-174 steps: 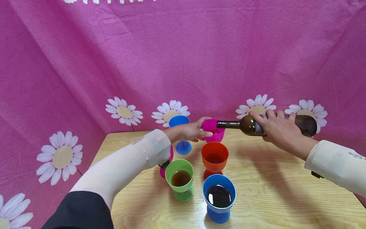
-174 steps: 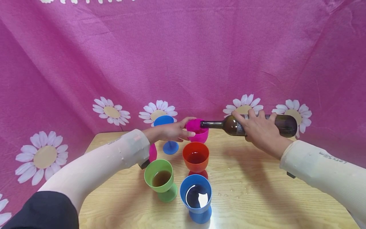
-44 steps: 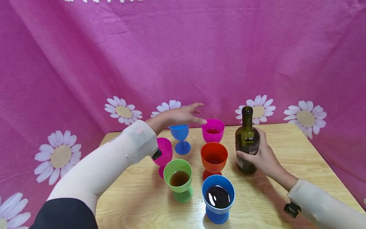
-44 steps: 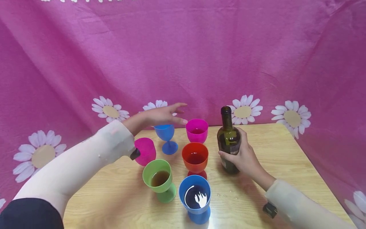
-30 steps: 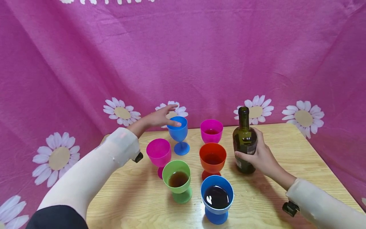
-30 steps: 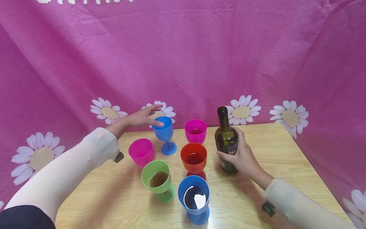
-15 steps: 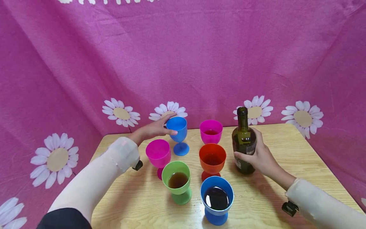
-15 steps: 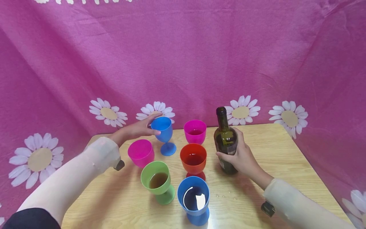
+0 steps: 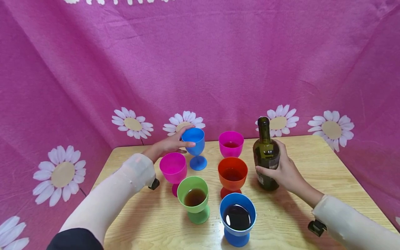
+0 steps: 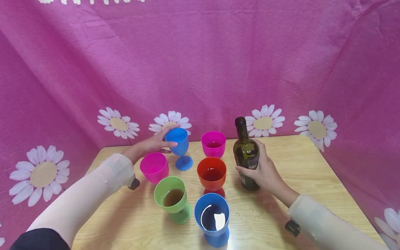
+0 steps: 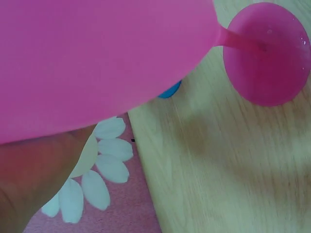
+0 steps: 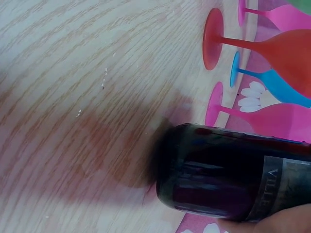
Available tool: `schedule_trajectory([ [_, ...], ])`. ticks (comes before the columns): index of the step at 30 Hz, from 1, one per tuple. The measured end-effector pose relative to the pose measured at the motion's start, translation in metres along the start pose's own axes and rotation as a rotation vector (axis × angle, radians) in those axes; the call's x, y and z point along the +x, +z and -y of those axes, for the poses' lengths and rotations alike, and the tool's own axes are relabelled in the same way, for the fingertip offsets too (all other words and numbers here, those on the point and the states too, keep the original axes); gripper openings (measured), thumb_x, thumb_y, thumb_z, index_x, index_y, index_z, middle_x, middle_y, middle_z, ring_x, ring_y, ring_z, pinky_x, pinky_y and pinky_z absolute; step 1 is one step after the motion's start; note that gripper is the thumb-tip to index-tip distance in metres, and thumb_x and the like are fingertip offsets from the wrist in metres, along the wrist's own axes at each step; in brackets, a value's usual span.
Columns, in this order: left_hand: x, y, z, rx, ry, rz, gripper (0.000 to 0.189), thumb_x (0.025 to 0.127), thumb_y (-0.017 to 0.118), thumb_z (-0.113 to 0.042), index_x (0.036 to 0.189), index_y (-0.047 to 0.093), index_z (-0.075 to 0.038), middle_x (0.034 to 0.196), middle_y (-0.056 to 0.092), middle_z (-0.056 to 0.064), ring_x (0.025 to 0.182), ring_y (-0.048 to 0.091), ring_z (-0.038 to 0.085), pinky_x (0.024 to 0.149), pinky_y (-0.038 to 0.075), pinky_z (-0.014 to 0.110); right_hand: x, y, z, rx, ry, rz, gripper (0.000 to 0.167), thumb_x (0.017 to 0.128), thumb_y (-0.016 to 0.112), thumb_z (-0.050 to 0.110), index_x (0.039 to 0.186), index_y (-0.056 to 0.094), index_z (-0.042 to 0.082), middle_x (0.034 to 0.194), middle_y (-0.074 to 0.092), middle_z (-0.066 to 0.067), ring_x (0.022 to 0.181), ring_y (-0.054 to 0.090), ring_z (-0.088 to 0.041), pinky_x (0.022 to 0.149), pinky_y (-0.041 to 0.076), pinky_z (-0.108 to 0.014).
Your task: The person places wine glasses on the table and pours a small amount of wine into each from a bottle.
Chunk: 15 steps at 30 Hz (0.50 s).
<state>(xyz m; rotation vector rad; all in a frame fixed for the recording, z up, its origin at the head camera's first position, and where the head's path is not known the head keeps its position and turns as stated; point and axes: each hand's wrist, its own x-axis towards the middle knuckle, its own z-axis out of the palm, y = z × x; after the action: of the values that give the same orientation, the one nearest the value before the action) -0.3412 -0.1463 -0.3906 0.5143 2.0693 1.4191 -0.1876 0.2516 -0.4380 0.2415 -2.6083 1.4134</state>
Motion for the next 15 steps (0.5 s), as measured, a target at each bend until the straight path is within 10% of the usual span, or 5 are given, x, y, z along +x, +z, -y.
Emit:
schedule_trajectory([
  [15, 0.003, -0.003, 0.004, 0.019, -0.011, 0.025, 0.079, 0.103, 0.063, -0.023, 0.165, 0.014, -0.031, 0.163, 0.022, 0.019, 0.147, 0.031, 0.047, 0.110, 0.041, 0.066, 0.022, -0.010, 0.018, -0.145, -0.138, 0.018, 0.100, 0.082, 0.090, 0.020, 0.156, 0.023, 0.016, 0.131, 0.061, -0.028, 0.112, 0.064, -0.048, 0.096, 0.047, -0.073],
])
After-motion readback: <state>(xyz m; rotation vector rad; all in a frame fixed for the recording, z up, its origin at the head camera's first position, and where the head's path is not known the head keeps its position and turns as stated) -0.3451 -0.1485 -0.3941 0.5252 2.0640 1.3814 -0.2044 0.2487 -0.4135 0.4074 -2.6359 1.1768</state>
